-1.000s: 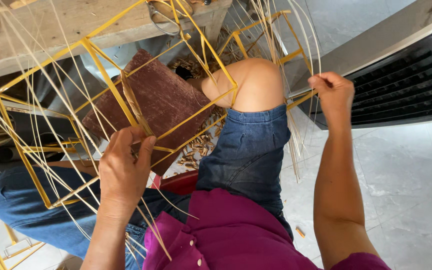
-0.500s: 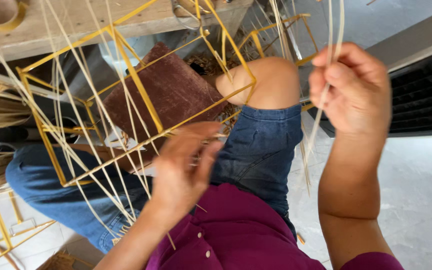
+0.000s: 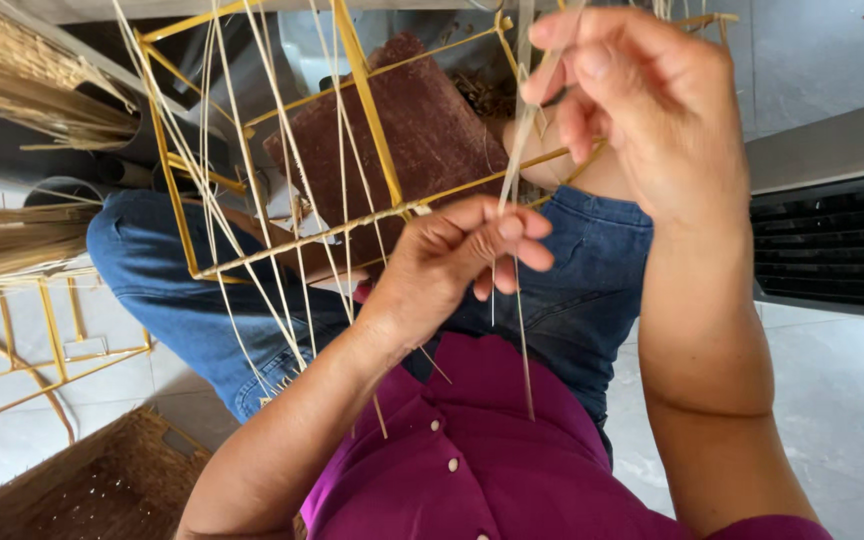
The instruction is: The person sits on the floor weaving thin bamboo strips over and under the bars of a yellow rectangular frame, pulling and tightening each strip by hand to build up the woven surface. Near the end they pick up a knife and trim a strip, then continue weaving the strips into the frame.
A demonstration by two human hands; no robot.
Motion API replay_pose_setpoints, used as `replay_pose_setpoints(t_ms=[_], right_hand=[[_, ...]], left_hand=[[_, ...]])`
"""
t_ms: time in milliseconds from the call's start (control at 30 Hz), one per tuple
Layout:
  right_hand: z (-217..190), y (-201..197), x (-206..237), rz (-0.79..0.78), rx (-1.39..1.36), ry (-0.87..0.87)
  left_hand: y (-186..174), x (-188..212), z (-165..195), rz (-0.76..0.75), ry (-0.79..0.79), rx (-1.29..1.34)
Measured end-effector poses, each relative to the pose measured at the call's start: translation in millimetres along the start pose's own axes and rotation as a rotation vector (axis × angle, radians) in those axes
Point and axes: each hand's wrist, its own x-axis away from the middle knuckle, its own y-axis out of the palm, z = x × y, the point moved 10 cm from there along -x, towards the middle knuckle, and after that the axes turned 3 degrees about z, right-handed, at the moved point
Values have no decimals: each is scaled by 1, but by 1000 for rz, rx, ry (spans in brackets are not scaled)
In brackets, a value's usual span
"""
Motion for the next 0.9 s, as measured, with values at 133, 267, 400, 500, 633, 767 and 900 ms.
replay_pose_setpoints(t_ms=[133, 267, 400, 500, 633, 767, 900], right_hand=[[29, 16, 42, -125, 291, 175], [94, 63, 96, -263, 113, 478], [112, 55, 95, -92, -2, 433], [102, 40, 85, 27, -37, 363], [86, 42, 74, 113, 41, 258], [74, 50, 71, 199, 174, 175], [69, 58, 67, 196, 185, 148]], left_hand=[[-35, 3, 23, 155, 122, 19], [-49, 1, 20, 195, 119, 15], [-51, 4, 0, 207, 58, -35], [-50, 14, -13, 227, 17, -115], [-43, 16, -21, 237, 66, -108], [-43, 16, -29, 262, 56, 13], [-41, 19, -36, 264, -17, -40]])
